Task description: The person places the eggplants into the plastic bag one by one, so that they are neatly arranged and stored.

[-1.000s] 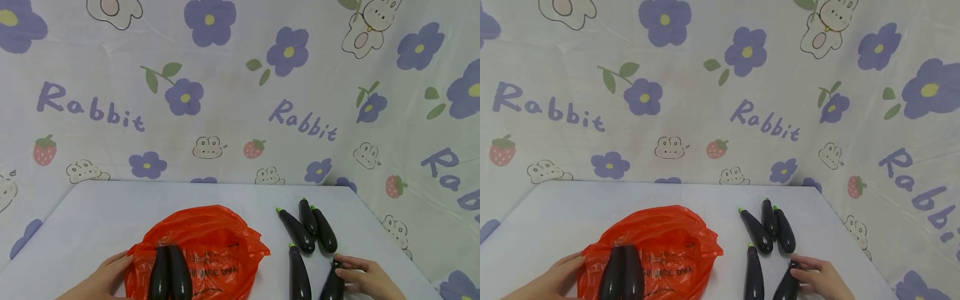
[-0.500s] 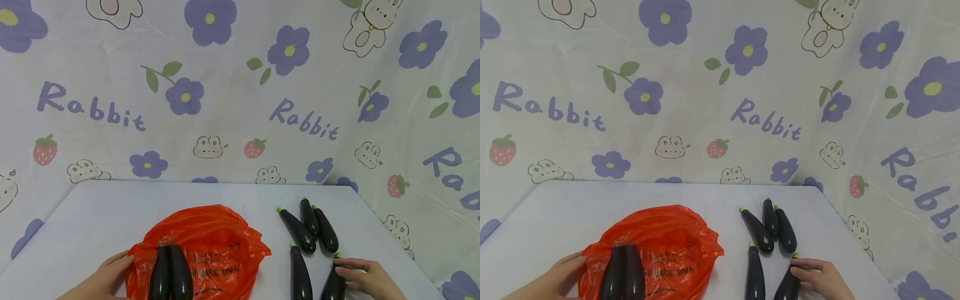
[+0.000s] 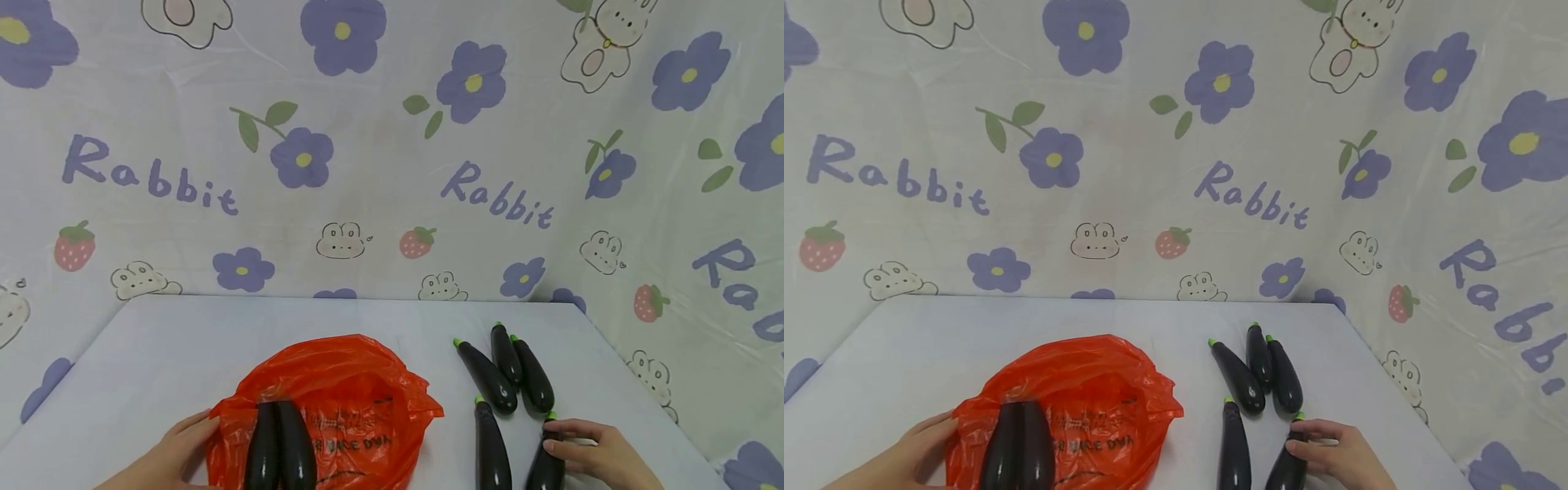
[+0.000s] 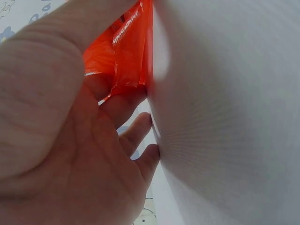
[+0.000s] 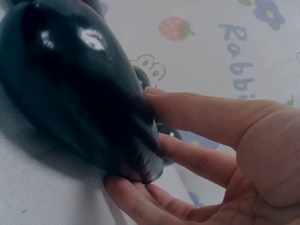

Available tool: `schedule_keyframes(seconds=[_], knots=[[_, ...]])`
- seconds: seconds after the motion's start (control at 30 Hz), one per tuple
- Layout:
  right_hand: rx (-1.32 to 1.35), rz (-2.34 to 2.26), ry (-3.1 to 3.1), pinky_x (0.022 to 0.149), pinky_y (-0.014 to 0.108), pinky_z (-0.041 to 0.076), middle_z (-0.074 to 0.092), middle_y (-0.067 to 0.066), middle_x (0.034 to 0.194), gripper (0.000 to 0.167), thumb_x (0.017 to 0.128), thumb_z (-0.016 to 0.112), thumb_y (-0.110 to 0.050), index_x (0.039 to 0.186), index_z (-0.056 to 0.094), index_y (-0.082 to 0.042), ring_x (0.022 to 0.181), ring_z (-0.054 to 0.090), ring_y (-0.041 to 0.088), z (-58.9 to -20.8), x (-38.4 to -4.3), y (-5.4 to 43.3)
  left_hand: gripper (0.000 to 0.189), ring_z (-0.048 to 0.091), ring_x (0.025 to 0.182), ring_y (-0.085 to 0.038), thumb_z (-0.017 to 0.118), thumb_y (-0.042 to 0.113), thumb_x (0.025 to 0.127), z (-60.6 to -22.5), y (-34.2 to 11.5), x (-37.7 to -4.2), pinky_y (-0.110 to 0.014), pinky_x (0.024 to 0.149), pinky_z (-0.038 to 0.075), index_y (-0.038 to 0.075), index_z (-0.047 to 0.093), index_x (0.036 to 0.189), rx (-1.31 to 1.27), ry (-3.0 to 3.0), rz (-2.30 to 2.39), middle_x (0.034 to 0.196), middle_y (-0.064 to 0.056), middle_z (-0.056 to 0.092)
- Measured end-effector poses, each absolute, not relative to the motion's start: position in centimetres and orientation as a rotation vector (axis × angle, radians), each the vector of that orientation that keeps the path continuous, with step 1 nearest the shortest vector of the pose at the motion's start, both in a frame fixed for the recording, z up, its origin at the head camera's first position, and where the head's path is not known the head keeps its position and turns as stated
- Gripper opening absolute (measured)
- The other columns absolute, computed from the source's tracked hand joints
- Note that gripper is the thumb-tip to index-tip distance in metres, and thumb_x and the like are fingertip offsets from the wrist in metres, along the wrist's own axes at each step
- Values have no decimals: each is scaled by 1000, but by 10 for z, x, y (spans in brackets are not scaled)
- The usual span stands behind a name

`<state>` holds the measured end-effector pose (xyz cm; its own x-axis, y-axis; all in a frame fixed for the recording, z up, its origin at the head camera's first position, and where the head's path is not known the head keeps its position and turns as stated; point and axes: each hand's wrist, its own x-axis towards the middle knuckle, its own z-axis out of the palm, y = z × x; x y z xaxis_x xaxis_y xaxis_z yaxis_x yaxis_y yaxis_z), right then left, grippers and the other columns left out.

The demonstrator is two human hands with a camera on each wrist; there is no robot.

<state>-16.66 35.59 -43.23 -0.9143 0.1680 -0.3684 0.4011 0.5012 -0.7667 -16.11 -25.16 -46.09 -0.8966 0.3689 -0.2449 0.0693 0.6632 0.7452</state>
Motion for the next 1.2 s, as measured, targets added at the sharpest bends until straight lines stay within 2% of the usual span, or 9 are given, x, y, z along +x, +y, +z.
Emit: schedule_keyframes(seconds=[0.4, 0.6, 0.87, 1.2], knots=[[516, -1353, 2465, 80, 48, 55, 59, 25, 120, 57, 81, 82, -33, 125, 65, -1, 89, 67, 31, -433, -164, 358, 100, 26, 128, -56, 85, 36, 75, -460, -251, -162, -70, 89, 42, -7, 32, 148, 429, 2495, 1117, 147, -35, 27], [500, -1390, 2456, 81, 48, 55, 58, 27, 123, 56, 81, 82, -30, 125, 65, -1, 92, 66, 30, -431, -162, 358, 101, 27, 128, -55, 86, 36, 73, -460, -251, -162, -70, 88, 42, -6, 32, 148, 419, 2502, 1123, 147, -34, 28], [474, -1398, 2486, 82, 45, 56, 62, 25, 119, 56, 81, 82, -29, 126, 65, 0, 101, 64, 33, -429, -161, 358, 102, 27, 128, -55, 86, 37, 73, -459, -250, -162, -70, 89, 42, -6, 32, 148, 404, 2509, 1106, 147, -33, 29], [499, -1423, 2467, 81, 46, 56, 65, 22, 115, 57, 78, 85, -29, 124, 66, -2, 97, 65, 30, -429, -161, 358, 105, 29, 129, -53, 86, 41, 71, -459, -251, -162, -69, 88, 43, -4, 32, 150, 367, 2520, 1066, 148, -31, 29]])
